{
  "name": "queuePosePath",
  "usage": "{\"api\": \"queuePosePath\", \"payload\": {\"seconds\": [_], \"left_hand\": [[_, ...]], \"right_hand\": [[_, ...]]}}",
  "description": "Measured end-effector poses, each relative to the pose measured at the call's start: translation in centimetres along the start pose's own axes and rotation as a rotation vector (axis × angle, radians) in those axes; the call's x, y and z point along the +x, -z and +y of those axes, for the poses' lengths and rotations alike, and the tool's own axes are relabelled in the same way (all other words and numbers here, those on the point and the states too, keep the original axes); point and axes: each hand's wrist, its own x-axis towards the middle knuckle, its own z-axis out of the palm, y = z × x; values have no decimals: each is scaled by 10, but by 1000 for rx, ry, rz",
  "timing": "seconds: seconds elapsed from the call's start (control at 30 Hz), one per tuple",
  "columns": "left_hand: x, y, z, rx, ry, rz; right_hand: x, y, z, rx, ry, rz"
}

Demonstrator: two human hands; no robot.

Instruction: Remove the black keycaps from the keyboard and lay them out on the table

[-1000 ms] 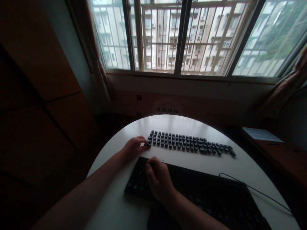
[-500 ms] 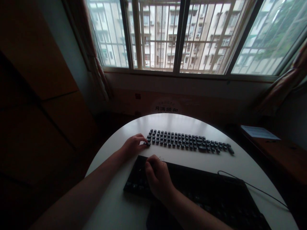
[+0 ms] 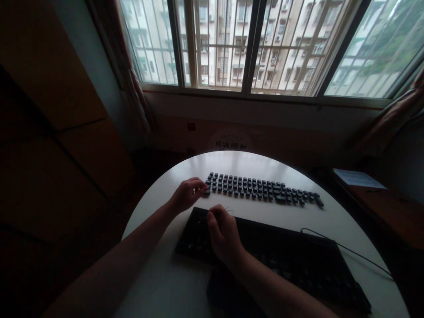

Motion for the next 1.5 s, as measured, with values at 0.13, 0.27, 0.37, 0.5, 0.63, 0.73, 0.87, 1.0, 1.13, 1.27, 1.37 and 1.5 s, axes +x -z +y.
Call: {"api": "queuePosePath", "payload": {"seconds": [0.13,0.27,0.37,0.5,0.63,0.73,0.87,1.0,1.13,1.27,1.37,1.5], "left_hand": [[-3,-20,14,24,-70,-195],[-5,-27,17,71,-69,-289],[-7,-30,16,98,-92,-325],[-8,-35,15,96,-103,-367],[-9,-39,15,100,-98,-378],[-9,-39,16,112,-101,-390],[-10,-42,15,118,-124,-392],[-9,-42,17,141,-128,-403],[-8,-40,20,134,-101,-431],[-8,-39,21,139,-98,-422],[-8,-40,21,149,-107,-415],[-8,-40,21,154,-103,-416]], "right_hand": [[8,9,-23,-83,78,-24],[18,23,-58,-95,71,-175],[14,27,-55,-62,9,-329],[0,23,-19,-101,-92,-376],[-8,22,2,-61,-141,-306],[-9,23,3,-78,-144,-306],[-10,24,0,-142,-132,-333],[-9,23,-5,-206,-114,-363],[-6,23,-13,-360,-4,-437],[-7,21,-20,-428,52,-474],[-8,20,-22,-460,82,-521],[-10,20,-19,-437,117,-499]]}}
